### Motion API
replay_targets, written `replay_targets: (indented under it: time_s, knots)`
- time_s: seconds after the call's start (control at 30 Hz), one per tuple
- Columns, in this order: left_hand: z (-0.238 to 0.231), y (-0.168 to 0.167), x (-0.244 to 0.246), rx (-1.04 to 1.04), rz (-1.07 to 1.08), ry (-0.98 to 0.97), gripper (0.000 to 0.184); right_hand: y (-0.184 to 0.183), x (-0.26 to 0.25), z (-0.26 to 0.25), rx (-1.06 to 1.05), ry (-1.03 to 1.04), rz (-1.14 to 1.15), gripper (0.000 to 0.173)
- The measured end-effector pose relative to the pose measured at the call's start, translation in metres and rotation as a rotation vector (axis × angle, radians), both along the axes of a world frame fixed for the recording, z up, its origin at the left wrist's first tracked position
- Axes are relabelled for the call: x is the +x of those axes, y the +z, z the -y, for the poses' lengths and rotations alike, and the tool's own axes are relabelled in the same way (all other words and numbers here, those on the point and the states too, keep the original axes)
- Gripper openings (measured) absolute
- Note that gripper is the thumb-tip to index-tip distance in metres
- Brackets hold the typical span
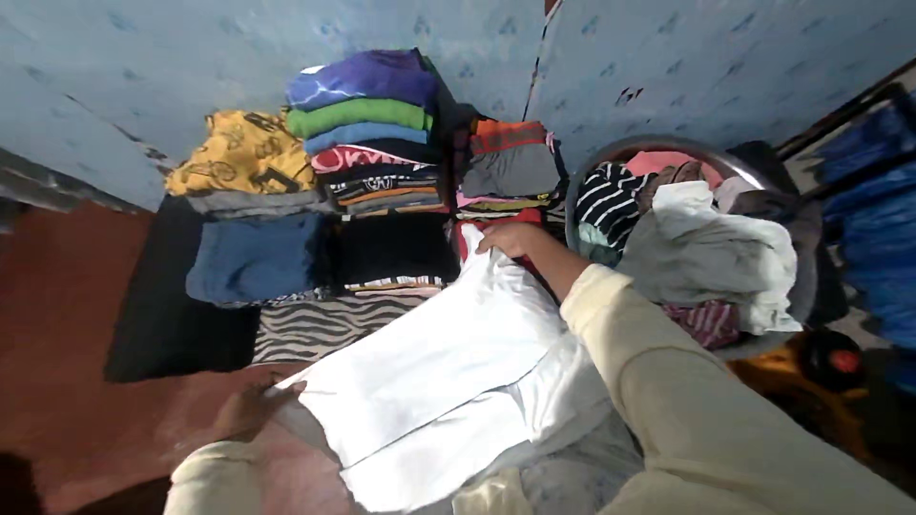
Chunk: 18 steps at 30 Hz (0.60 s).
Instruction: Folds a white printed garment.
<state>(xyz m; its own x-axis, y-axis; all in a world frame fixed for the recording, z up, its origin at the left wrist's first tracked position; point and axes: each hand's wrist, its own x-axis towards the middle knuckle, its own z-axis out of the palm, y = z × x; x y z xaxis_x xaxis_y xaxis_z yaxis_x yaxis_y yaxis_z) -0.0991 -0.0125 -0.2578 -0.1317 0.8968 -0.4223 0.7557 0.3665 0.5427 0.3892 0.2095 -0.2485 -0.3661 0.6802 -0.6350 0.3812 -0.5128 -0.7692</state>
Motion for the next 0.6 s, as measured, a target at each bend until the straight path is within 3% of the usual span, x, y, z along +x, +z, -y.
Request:
replay_targets:
  time_s: [0.03, 0.1, 0.2, 0.27, 0.33, 0.4, 0.43, 0.5, 0.6]
  knots:
    - [0.001, 0.014, 0.002, 0.004, -0.026, -0.008, 0.033, -0.011, 0.013, -0.003, 0.057, 0.005, -0.117, 0.042]
    - [0.015, 0.043, 0.01, 0.068, -0.066, -0.027, 0.032, 0.009, 0.029, 0.012, 0.214, 0.03, -0.179, 0.043]
    - [0.066, 0.069, 0.016, 0.3, -0.19, -0.073, 0.029, 0.069, 0.056, 0.069, 0.569, 0.107, 0.043, 0.032]
    - [0.113, 0.069, 0.028, 0.443, -0.291, -0.059, 0.028, 0.094, 0.088, 0.124, 0.757, 0.188, 0.234, 0.035]
    - [0.157, 0.06, 0.058, 0.519, -0.354, -0.033, 0.025, 0.084, 0.128, 0.173, 0.845, 0.317, 0.192, 0.038]
    - [0.185, 0.044, 0.088, 0.406, -0.343, 0.007, 0.021, 0.043, 0.153, 0.204, 0.907, 0.469, -0.004, 0.019]
    - [0.192, 0.033, 0.095, 0.338, -0.332, 0.018, 0.022, 0.032, 0.156, 0.217, 0.864, 0.529, -0.005, 0.012]
    - [0.197, 0.012, 0.097, 0.304, -0.344, 0.033, 0.023, 0.028, 0.151, 0.229, 0.817, 0.612, 0.124, 0.013]
    - [0.194, 0.016, 0.095, 0.367, -0.373, 0.112, 0.021, 0.043, 0.144, 0.229, 0.885, 0.647, 0.228, 0.015]
